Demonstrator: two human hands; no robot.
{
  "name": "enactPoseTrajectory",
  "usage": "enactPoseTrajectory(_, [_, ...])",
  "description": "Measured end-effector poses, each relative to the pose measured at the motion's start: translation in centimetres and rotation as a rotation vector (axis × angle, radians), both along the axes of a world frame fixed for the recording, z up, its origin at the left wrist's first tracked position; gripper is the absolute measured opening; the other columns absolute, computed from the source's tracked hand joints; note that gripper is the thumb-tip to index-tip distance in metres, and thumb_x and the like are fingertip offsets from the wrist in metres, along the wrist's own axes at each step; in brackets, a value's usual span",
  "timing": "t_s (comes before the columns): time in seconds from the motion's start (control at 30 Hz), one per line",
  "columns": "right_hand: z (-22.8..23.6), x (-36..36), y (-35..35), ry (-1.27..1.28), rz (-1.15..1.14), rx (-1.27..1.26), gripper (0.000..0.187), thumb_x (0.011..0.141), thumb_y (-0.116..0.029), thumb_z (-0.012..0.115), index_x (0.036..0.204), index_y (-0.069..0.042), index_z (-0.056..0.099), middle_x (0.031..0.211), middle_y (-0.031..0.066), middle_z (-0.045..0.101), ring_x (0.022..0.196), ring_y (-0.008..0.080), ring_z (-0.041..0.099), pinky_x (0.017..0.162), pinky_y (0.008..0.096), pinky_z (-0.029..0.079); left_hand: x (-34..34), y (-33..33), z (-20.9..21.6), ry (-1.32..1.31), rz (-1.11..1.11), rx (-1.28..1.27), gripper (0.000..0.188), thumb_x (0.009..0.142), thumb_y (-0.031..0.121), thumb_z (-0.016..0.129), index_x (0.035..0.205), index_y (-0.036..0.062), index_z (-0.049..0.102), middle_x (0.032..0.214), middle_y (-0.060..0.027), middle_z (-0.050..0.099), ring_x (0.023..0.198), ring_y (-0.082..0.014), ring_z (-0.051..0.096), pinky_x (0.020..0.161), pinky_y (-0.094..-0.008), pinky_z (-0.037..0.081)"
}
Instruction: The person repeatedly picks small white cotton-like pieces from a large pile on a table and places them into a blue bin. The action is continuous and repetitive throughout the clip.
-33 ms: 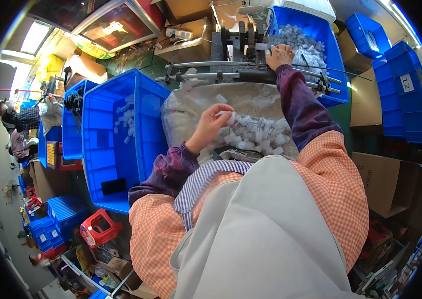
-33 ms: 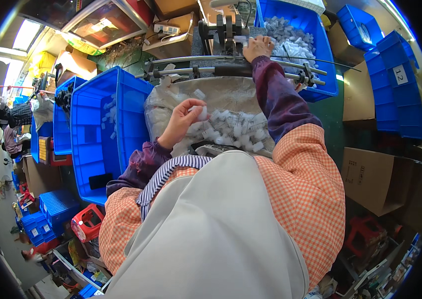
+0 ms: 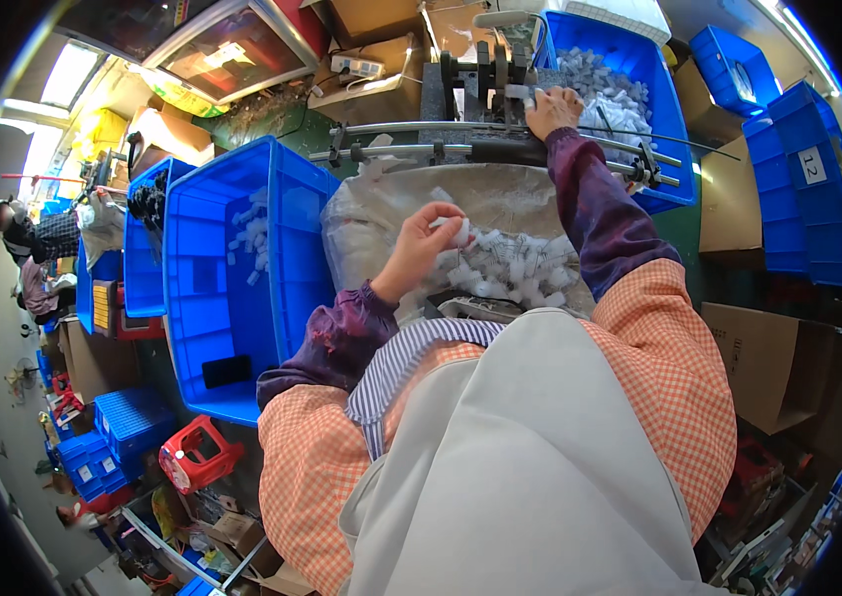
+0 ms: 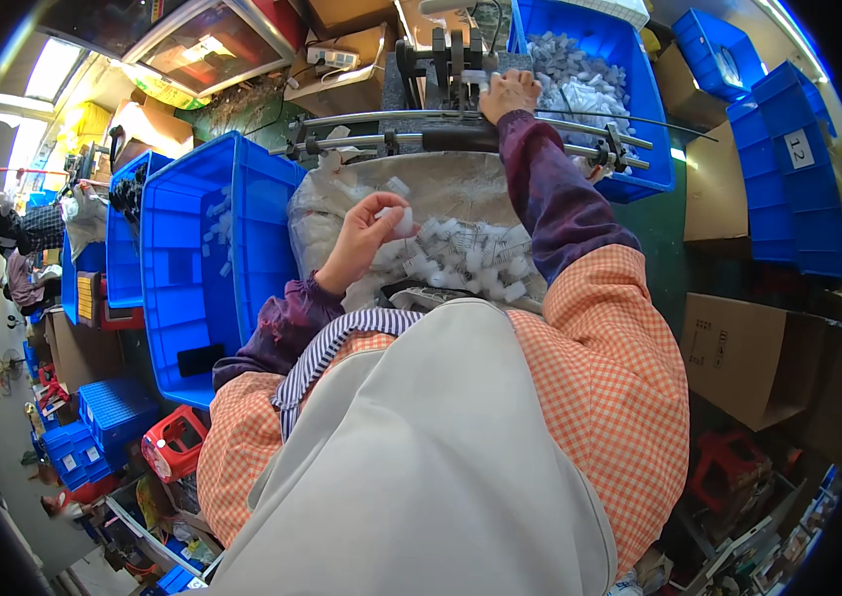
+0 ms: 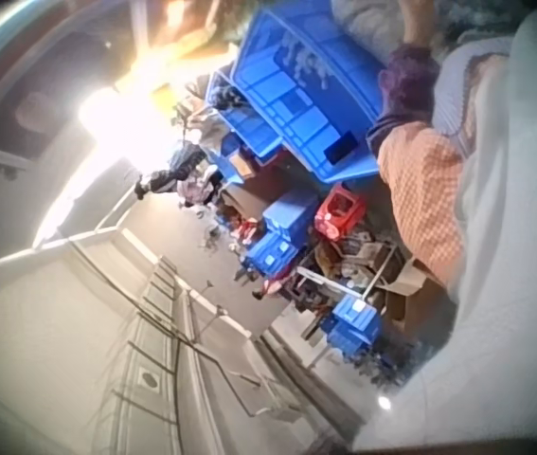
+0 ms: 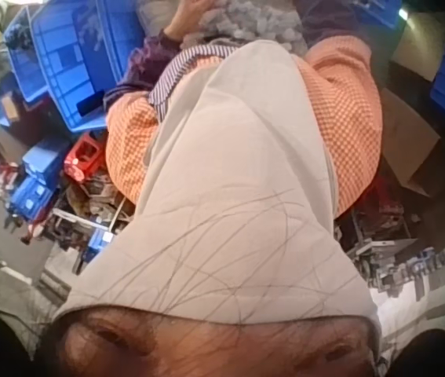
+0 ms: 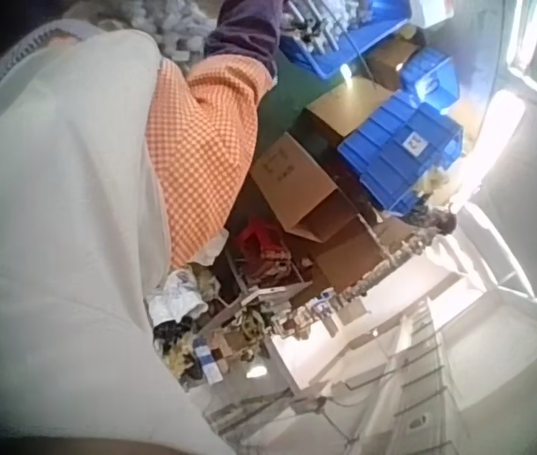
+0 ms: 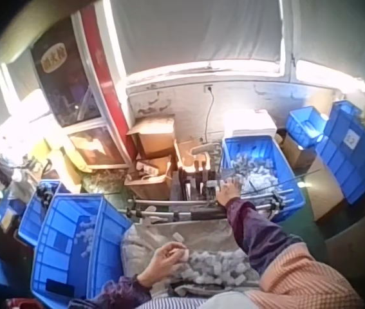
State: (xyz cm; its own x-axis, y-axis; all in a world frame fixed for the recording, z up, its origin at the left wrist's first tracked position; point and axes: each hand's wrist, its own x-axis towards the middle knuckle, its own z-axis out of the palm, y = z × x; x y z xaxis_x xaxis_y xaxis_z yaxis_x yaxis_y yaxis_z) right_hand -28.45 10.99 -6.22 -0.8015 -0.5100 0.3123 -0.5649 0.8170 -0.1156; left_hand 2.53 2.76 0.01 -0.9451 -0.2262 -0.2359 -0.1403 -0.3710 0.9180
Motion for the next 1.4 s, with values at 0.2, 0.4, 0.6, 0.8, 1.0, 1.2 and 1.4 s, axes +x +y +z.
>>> enactPoseTrajectory(0.2, [-0.4, 1.6, -3.3, 0.0, 0.027, -0.006, 0.026, 0.079, -0.028, 0.048, 0.092, -0.011, 0.063, 0.102, 0.0086, 0.056, 0.108, 0.0268, 0.041, 0.091, 0.0459, 0.025, -1.6, 0.0, 0.3, 0.024, 0.084, -0.019, 0.018, 0.088, 0.014, 0.054, 0.101, 0.0016, 0.054, 0.092, -0.002, 0.056, 0.081, -0.0106, 0.057, 0.076, -0.0257, 0.049])
enactPoseTrajectory(0.4, [0.5, 0.4, -0.6, -0.026, 0.019, 0.041, 0.026, 0.081, -0.028, 0.047, 0.093, -0.012, 0.063, 0.102, 0.0085, 0.056, 0.106, 0.0264, 0.045, 0.09, 0.0449, 0.027, -2.4, -1.2, -0.5, 0.068, 0.142, -0.116, 0.016, 0.087, 0.015, 0.057, 0.098, 0.0041, 0.057, 0.089, 0.0013, 0.057, 0.077, -0.0058, 0.054, 0.067, -0.0196, 0.045])
enactPoseTrajectory(0.6, [0.3, -5.1, 2.6, -0.263, -0.057, 0.145, 0.025, 0.081, -0.025, 0.046, 0.099, -0.015, 0.061, 0.106, 0.0107, 0.059, 0.102, 0.0281, 0.056, 0.082, 0.0439, 0.042, -4.1, -1.0, 0.0, 0.051, 0.142, -0.048, 0.018, 0.087, 0.015, 0.056, 0.097, 0.0006, 0.056, 0.085, -0.003, 0.059, 0.073, -0.0098, 0.057, 0.067, -0.0224, 0.048])
enactPoseTrajectory(0.8, [4.8, -6.9, 3.8, -0.071, -0.282, 0.107, 0.029, 0.083, -0.024, 0.046, 0.104, -0.01, 0.06, 0.106, 0.0131, 0.06, 0.096, 0.0271, 0.06, 0.078, 0.0441, 0.045, -5.8, -0.6, -0.2, 0.07, 0.109, -0.108, 0.018, 0.085, 0.011, 0.059, 0.096, -0.003, 0.057, 0.087, -0.0081, 0.062, 0.077, -0.0146, 0.062, 0.073, -0.0257, 0.051])
enactPoseTrajectory(1.0, [6.1, -0.4, 5.9, -0.49, 0.513, -0.295, 0.032, 0.084, -0.028, 0.053, 0.105, -0.004, 0.058, 0.11, 0.0139, 0.059, 0.094, 0.0316, 0.058, 0.08, 0.0377, 0.045, -8.6, -0.2, -1.4, 0.129, 0.167, -0.115, 0.017, 0.085, 0.009, 0.058, 0.094, -0.0054, 0.057, 0.087, -0.0103, 0.063, 0.078, -0.0167, 0.064, 0.073, -0.026, 0.052])
enactPoseTrajectory(1.2, [5.6, 5.0, 4.6, -0.766, 0.712, -0.292, 0.023, 0.082, -0.018, 0.052, 0.099, -0.007, 0.061, 0.1, 0.0118, 0.062, 0.094, 0.033, 0.057, 0.081, 0.0381, 0.044, -9.3, -0.8, -2.5, 0.063, 0.046, -0.501, 0.022, 0.082, 0.016, 0.06, 0.096, -0.0006, 0.059, 0.09, -0.0108, 0.064, 0.079, -0.0245, 0.064, 0.073, -0.0321, 0.052])
enactPoseTrajectory(1.4, [-0.5, -2.8, 1.7, 0.023, 0.215, -0.123, 0.014, 0.077, -0.019, 0.053, 0.086, -0.012, 0.061, 0.092, 0.0047, 0.062, 0.095, 0.0273, 0.052, 0.077, 0.0406, 0.042, -6.2, -3.6, -8.1, -0.141, -0.327, -1.885, 0.022, 0.074, 0.019, 0.056, 0.093, 0.0079, 0.061, 0.1, -0.0111, 0.059, 0.086, -0.0325, 0.059, 0.072, -0.041, 0.048])
